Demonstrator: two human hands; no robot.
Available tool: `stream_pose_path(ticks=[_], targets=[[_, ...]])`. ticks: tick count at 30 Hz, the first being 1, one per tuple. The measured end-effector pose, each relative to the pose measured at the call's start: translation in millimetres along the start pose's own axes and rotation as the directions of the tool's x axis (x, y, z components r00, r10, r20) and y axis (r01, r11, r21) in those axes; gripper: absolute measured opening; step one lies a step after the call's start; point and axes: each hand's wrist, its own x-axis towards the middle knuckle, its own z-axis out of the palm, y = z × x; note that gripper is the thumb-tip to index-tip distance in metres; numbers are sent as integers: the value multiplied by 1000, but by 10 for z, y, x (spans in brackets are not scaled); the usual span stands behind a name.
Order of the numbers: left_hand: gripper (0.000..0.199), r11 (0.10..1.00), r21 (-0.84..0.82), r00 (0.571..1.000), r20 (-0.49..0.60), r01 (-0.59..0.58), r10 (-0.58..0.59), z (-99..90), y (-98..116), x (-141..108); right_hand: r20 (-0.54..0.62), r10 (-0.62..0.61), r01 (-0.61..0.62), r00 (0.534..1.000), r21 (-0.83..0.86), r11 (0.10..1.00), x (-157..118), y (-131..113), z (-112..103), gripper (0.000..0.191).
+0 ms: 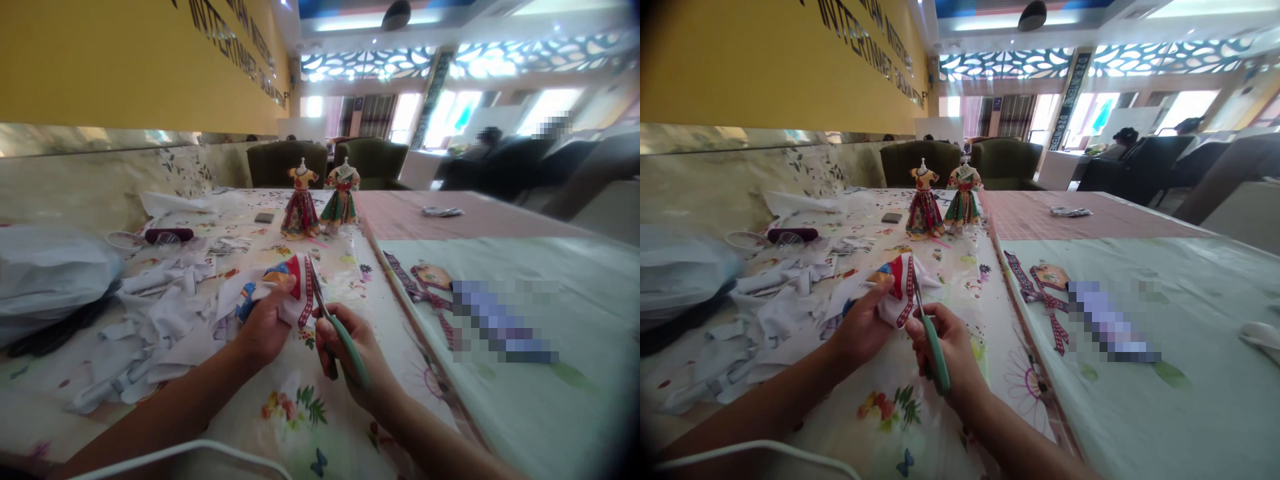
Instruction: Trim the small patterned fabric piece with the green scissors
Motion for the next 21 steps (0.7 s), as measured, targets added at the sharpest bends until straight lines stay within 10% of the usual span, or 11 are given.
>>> stream_pose_path(ticks=[4, 10, 16, 21], targets=[[10, 961, -272, 988, -130, 43, -81, 13, 105, 122, 4, 0, 0, 1000, -19, 1000, 4, -4, -8, 40], [28, 945, -312, 995, 7, 98, -100, -37, 252, 170, -16, -18, 17, 1000, -68, 998, 43, -43, -57, 40], [33, 979, -193, 959, -259, 62, -112, -28, 265, 272, -2, -11, 11, 1000, -74, 997, 92, -16, -95, 40], [19, 935, -258, 956, -99, 243, -275, -30, 229, 218, 30, 38, -34, 999, -124, 992, 100, -20, -82, 43]])
